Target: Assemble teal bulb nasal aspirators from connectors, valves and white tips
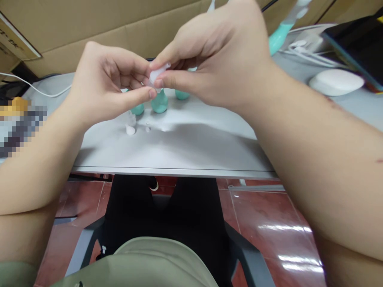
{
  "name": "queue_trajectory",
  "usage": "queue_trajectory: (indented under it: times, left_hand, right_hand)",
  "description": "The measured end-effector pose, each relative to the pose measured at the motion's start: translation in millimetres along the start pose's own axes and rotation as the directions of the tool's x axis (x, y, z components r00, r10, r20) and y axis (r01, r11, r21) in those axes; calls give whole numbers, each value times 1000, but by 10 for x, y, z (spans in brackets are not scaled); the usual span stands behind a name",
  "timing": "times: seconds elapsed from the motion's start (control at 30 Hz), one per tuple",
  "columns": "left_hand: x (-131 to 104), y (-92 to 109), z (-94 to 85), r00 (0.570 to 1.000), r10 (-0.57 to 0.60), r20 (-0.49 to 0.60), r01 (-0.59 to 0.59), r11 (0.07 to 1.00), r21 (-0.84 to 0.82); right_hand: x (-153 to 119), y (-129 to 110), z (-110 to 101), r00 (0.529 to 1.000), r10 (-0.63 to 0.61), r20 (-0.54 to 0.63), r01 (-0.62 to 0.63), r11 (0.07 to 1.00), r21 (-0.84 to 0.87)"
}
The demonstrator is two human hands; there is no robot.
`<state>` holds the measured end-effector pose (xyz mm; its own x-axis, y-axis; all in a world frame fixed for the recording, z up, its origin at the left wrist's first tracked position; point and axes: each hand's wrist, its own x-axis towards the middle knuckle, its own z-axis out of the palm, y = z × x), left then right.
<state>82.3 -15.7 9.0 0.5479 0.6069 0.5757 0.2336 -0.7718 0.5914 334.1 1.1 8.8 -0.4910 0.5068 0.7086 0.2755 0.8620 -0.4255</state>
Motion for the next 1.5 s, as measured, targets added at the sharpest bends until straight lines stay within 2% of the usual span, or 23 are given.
queue_trajectory:
  times: [0.13, 0.2, 0.33, 0.4, 0.47, 0.57, 0.7, 0.87, 0.97, 1.07, 1.17, 1.23, 1.3, 1.4, 1.43, 1.5]
  left_hand:
    - [1, -18, 9, 1000, 1, -5, -2, 1000, -25]
    - [6, -58, 15, 999, 5, -46, -6, 1000, -28]
    - [16, -161, 10, 989, -12, -145, 12, 1000, -4]
    - [34, -223, 1, 990, -26, -142, 22, 999, -28]
    - [55, -275, -10, 992, -10, -123, 1, 998, -67]
    - [68, -291, -29, 996, -14, -90, 2, 990, -141]
    - [44, -212, -44, 995, -67, -73, 50, 975, -217]
    - [33, -148, -34, 995, -51, -86, 27, 964, -263]
    - [39, -131, -29, 996, -47, -78, 27, 970, -241]
    - [39, -91, -29, 996, -66, -67, 52, 979, -195]
    - [31, -34, -33, 996, -70, -59, 58, 983, -177]
    - [23, 3, -37, 995, -87, -50, 78, 982, -171]
    - [16, 26, -43, 993, -112, -36, 105, 981, -166]
    - [15, 6, -56, 992, -122, -20, 117, 980, -159]
    - [17, -15, -61, 993, -115, -15, 111, 981, -160]
    - [21, -62, -69, 995, -102, -6, 99, 981, -168]
  right_hand:
    - [56, 12, -9, 999, -45, 3, 45, 998, 38]
    - [65, 3, -8, 999, -47, 1, 46, 997, 68]
    - [-7, -74, -3, 999, 9, -45, -4, 993, 118]
    - [-55, -134, -11, 998, 55, -42, -48, 986, 159]
    - [-84, -186, -32, 996, 92, -1, -91, 979, 185]
    - [-86, -202, -81, 980, 149, 136, -174, 965, 197]
    - [-56, -81, -135, 916, 109, 386, -206, 954, 217]
    - [-58, 71, -92, 824, 112, 555, -238, 958, 160]
    - [-77, 104, -2, 761, 140, 634, -245, 966, 81]
    - [-96, 132, 69, 721, 160, 674, -225, 974, 9]
    - [-102, 131, 48, 693, 205, 691, -242, 969, -45]
    - [-94, 82, -12, 714, 227, 663, -274, 961, -34]
    - [-80, -7, -69, 785, 225, 577, -278, 961, 4]
    - [-58, -142, -83, 919, 235, 318, -259, 965, 37]
    - [-54, -167, -65, 948, 236, 213, -255, 965, 67]
    - [-50, -173, -10, 973, 226, 49, -231, 963, 142]
